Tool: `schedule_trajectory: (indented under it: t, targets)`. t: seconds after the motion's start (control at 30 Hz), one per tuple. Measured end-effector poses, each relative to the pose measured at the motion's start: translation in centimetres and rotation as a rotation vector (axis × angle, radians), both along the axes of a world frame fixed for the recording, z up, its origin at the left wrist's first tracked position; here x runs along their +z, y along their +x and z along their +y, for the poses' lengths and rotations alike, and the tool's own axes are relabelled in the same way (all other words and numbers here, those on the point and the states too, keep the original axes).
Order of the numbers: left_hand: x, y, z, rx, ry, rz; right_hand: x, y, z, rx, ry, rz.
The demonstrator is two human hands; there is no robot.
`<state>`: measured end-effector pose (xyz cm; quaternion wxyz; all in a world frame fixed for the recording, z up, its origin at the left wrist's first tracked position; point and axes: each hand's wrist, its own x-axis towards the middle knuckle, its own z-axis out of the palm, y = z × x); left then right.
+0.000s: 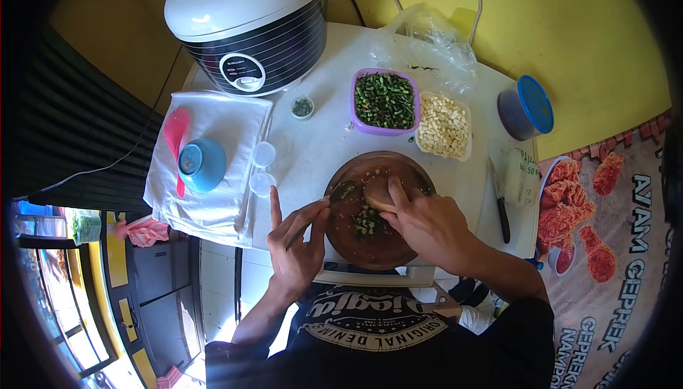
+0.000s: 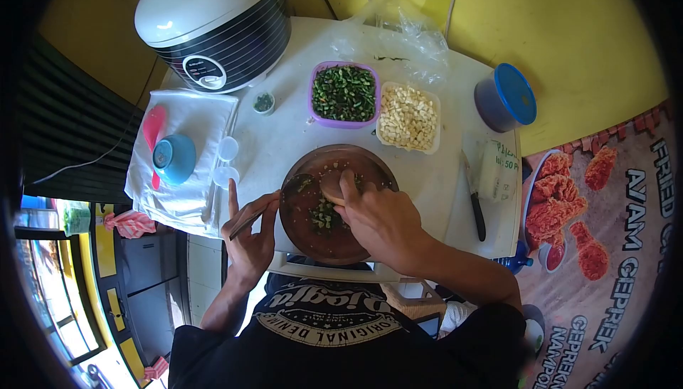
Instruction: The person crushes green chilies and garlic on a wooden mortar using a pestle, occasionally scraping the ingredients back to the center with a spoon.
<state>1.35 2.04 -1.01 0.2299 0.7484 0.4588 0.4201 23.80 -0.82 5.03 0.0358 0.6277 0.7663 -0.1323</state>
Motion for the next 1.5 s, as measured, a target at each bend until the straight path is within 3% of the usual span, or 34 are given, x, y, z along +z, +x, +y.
schedule_trajectory:
  t: [0.53, 0.83, 0.97, 1.03, 1.07, 1.17, 1.3, 1.37, 1.5]
  targets:
    - [0.9, 0.7, 1.4, -0.012, -0.039, 0.089, 0.4, 1.0, 1.8, 0.042, -0.076, -0.003]
    - [0.6, 0.8, 0.4, 0.019, -0.019, 0.077, -0.1, -0.1, 1.7, -0.056, -0.018, 0.001]
    - [0.6, 1.0, 0.2, 0.019, 0.0, 0.049, -2.4, 4.1, 2.0, -0.044, 0.071, 0.276]
    - [0.4, 1.3, 0.6, 0.042, 0.045, 0.01, -1.5, 5.3, 1.6, -0.336, -0.256, 0.717]
    - [0.2, 1.5, 0.9, 0.068, 0.027, -0.004, -0.7, 5.7, 0.6, -0.436, -0.325, 0.805]
    - [-0.6, 2.5, 1.1, 0.079, 0.023, -0.036, -0.3, 5.9, -0.6, -0.525, -0.378, 0.751]
    - [-0.9, 4.1, -0.1, -0.079, 0.066, 0.003, -1.7, 4.6, -1.7, -0.486, -0.371, 0.785]
    - [-0.1, 3.5, -1.0, -0.11, 0.031, -0.01, -1.4, 4.4, -2.5, -0.542, -0.454, 0.941]
    - [0.7, 1.3, -1.3, 0.011, 0.034, -0.068, -1.2, 5.0, -4.7, -0.575, -0.357, 0.932]
